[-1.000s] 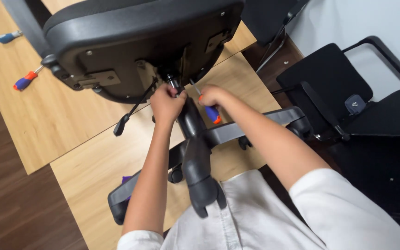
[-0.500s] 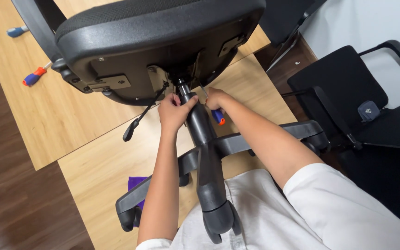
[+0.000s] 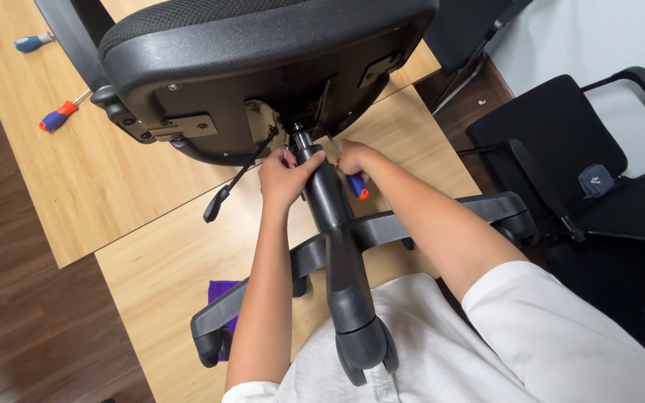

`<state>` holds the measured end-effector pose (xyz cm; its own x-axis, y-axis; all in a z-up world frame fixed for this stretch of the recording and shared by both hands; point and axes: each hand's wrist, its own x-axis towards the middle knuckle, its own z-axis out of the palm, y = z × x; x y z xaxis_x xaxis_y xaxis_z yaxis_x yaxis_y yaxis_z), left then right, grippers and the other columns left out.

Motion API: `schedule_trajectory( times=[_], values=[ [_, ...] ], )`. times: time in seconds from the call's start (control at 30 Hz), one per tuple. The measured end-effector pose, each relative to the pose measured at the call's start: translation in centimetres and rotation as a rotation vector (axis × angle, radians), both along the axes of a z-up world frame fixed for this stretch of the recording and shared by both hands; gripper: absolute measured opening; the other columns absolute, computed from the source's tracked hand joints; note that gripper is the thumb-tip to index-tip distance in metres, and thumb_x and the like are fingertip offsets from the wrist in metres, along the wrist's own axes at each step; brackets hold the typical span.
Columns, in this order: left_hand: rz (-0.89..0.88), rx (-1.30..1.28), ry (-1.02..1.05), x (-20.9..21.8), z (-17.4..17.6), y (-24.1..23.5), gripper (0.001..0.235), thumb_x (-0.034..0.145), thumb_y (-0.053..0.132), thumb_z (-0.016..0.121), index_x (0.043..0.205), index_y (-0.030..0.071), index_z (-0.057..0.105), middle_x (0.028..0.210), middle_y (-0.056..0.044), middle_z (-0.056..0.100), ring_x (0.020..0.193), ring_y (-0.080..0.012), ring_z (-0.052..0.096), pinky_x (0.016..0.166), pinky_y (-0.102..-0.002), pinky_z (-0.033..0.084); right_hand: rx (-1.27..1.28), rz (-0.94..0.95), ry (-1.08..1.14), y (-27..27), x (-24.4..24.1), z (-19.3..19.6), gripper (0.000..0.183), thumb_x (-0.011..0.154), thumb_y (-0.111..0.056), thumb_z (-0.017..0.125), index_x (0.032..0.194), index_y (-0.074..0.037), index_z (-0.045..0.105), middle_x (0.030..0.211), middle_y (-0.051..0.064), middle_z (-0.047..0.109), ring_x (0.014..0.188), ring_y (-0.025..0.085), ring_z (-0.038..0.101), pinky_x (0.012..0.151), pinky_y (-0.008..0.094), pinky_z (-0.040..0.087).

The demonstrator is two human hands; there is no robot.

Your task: The person uses a screwdriver to unscrew the bolts attaching the seat of an office chair to its base mechanism, working around the underside of the seat. They then lift the detached seat off the gas cylinder, place it on a nearby chair, and set the screwdriver down on the seat.

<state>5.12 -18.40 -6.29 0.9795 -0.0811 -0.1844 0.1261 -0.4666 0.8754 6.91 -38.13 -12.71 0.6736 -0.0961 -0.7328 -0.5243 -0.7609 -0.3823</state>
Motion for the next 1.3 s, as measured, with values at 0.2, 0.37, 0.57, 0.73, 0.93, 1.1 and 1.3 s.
schedule_trajectory(
  times=[0.2, 0.37, 0.57, 0.73, 0.93, 1.1, 1.3],
  values=[
    [-0.002, -0.029, 0.01, -0.2, 0.6, 0.0, 0.06, 0.062, 0.053, 0.091, 0.066, 0.014, 0.045, 0.059, 0.001, 0.055, 0.049, -0.0096, 0.054, 0.047, -0.025, 0.047, 0.015, -0.007, -0.004, -0.1, 0.1, -0.4, 0.055, 0.092, -0.018, 0.072, 0.137, 0.001, 0.045, 0.111, 0.024, 0.068, 0.083, 0.036, 0.075, 0.058, 0.046, 0.065],
    [0.004, -0.028, -0.002, -0.2, 0.3, 0.0, 0.06, 0.062, 0.053, 0.092, 0.066, 0.014, 0.046, 0.059, 0.0, 0.056, 0.051, -0.0097, 0.054, 0.048, -0.025, 0.048, -0.042, 0.023, -0.008, 0.6, -0.2, 1.6, 0.054, 0.092, -0.014, 0.069, 0.139, -0.001, 0.044, 0.108, 0.024, 0.07, 0.081, 0.038, 0.075, 0.058, 0.045, 0.061],
    [-0.008, -0.029, -0.014, -0.1, 0.2, 0.0, 0.059, 0.062, 0.052, 0.091, 0.065, 0.014, 0.046, 0.059, 0.0, 0.057, 0.051, -0.0096, 0.056, 0.048, -0.025, 0.049, -0.023, -0.002, -0.033, 0.3, 0.0, -0.2, 0.047, 0.094, -0.006, 0.057, 0.139, -0.002, 0.046, 0.109, 0.025, 0.069, 0.081, 0.039, 0.075, 0.057, 0.046, 0.062],
    [-0.006, -0.033, -0.017, -0.2, -0.1, 0.0, 0.06, 0.063, 0.052, 0.091, 0.065, 0.014, 0.046, 0.058, 0.0, 0.057, 0.05, -0.0098, 0.056, 0.048, -0.026, 0.049, -0.051, 0.004, -0.055, 0.5, -0.1, -0.1, 0.048, 0.094, -0.007, 0.06, 0.139, -0.001, 0.046, 0.109, 0.025, 0.069, 0.083, 0.039, 0.074, 0.057, 0.046, 0.061],
    [-0.003, -0.034, -0.055, 0.0, -0.6, 0.1, 0.06, 0.063, 0.053, 0.091, 0.065, 0.013, 0.047, 0.059, -0.001, 0.057, 0.051, -0.0103, 0.055, 0.048, -0.027, 0.049, -0.022, 0.005, -0.02, 0.7, -0.1, 1.1, 0.053, 0.092, -0.004, 0.061, 0.143, -0.005, 0.047, 0.108, 0.024, 0.071, 0.081, 0.037, 0.076, 0.058, 0.045, 0.061],
    [-0.014, -0.041, -0.063, 0.0, -0.9, 0.0, 0.06, 0.062, 0.054, 0.091, 0.066, 0.012, 0.048, 0.059, -0.001, 0.058, 0.051, -0.0101, 0.056, 0.048, -0.026, 0.05, -0.029, -0.014, -0.035, 0.4, 0.1, -0.3, 0.06, 0.092, -0.002, 0.058, 0.149, -0.01, 0.041, 0.115, 0.023, 0.068, 0.089, 0.037, 0.076, 0.062, 0.046, 0.064],
    [-0.016, -0.029, -0.059, 0.1, -1.0, 0.0, 0.061, 0.063, 0.055, 0.09, 0.068, 0.012, 0.048, 0.059, -0.001, 0.057, 0.051, -0.0108, 0.056, 0.048, -0.027, 0.05, 0.018, -0.076, -0.067, 0.6, -0.2, -0.9, 0.054, 0.089, -0.013, 0.067, 0.141, -0.011, 0.052, 0.118, 0.019, 0.069, 0.099, 0.036, 0.073, 0.072, 0.05, 0.064]
  ],
)
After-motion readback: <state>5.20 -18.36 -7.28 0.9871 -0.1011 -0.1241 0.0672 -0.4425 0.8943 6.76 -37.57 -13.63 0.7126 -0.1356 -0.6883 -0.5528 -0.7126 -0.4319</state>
